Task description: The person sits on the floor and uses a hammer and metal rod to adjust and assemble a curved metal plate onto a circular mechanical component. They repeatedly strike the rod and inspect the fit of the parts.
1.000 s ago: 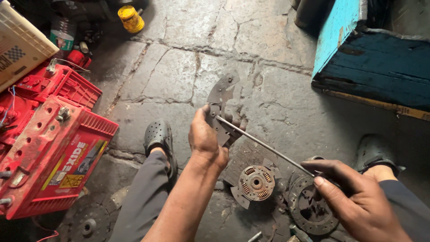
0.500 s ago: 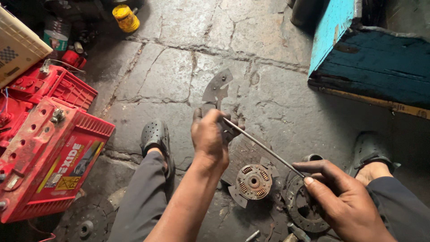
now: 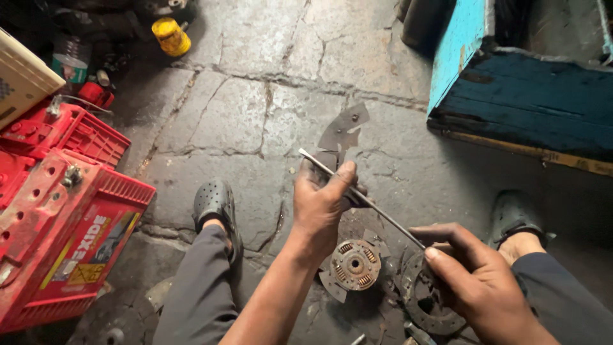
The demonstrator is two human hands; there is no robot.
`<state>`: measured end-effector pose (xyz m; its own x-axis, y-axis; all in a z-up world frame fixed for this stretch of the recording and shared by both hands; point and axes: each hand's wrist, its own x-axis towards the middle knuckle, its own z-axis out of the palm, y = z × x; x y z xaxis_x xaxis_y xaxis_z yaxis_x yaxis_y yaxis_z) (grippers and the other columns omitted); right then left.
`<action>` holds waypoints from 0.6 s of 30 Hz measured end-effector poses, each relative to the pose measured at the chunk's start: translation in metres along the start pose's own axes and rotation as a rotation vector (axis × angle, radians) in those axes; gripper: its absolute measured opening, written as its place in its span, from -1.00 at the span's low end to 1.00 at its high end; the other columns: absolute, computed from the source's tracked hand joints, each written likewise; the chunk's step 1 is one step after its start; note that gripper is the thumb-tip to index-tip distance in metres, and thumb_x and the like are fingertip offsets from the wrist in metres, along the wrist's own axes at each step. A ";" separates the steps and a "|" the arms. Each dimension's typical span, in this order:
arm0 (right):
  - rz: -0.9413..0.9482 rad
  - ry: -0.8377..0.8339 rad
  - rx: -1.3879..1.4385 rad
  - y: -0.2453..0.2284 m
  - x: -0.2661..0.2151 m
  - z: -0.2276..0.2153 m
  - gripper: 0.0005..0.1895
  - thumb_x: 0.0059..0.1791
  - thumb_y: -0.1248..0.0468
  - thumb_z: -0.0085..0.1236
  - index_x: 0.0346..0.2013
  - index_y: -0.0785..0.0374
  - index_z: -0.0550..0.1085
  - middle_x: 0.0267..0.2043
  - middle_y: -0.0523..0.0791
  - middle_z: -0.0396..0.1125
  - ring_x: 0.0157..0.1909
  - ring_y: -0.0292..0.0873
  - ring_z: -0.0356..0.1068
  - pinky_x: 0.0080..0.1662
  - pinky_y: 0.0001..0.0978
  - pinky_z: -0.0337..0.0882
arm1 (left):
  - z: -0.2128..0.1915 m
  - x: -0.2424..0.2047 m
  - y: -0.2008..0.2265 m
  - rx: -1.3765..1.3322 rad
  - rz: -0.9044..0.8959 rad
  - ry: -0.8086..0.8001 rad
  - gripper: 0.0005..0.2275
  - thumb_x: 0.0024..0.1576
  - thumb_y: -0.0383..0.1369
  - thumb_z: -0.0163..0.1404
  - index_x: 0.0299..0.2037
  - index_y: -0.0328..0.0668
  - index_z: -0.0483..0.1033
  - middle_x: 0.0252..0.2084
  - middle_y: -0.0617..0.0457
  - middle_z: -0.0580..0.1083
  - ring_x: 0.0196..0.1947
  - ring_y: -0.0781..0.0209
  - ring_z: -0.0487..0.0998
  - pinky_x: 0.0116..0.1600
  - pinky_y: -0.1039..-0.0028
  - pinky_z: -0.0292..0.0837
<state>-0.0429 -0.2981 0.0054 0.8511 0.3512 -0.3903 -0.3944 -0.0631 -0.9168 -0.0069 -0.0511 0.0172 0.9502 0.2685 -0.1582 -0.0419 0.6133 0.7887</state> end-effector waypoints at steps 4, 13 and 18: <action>-0.050 0.145 0.053 -0.004 0.004 -0.019 -0.69 0.08 0.37 0.03 0.13 0.36 0.46 -0.30 -0.07 0.44 -0.51 -0.33 0.20 -0.53 -0.48 0.14 | 0.001 0.000 0.012 0.111 0.029 -0.048 -0.71 0.08 -0.46 0.19 -0.04 -0.22 0.40 -0.39 0.09 0.44 -0.51 0.29 0.48 -0.45 0.42 0.49; 0.114 0.241 -0.043 -0.010 0.046 -0.071 -0.66 0.01 0.32 0.09 0.08 0.34 0.49 -0.43 0.01 0.33 -0.48 -0.14 0.27 -0.42 -0.29 0.23 | -0.015 0.017 0.008 0.086 -0.257 0.353 -0.73 0.14 -0.20 0.00 -0.14 -0.24 0.44 -0.49 -0.13 0.49 -0.62 0.06 0.48 -0.53 0.26 0.35; 0.028 0.258 0.086 -0.068 0.095 -0.071 -0.63 0.00 0.26 0.03 0.09 0.32 0.45 -0.42 0.01 0.30 -0.44 -0.11 0.28 -0.38 -0.25 0.25 | -0.045 0.045 0.010 0.029 -0.175 0.328 -0.71 0.14 -0.25 -0.01 -0.08 -0.32 0.52 -0.33 -0.23 0.53 -0.44 -0.06 0.55 -0.36 0.17 0.47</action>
<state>0.0894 -0.3272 0.0250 0.8953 0.0999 -0.4341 -0.4375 0.0143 -0.8991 0.0217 0.0009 -0.0085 0.7926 0.3877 -0.4707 0.1260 0.6510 0.7485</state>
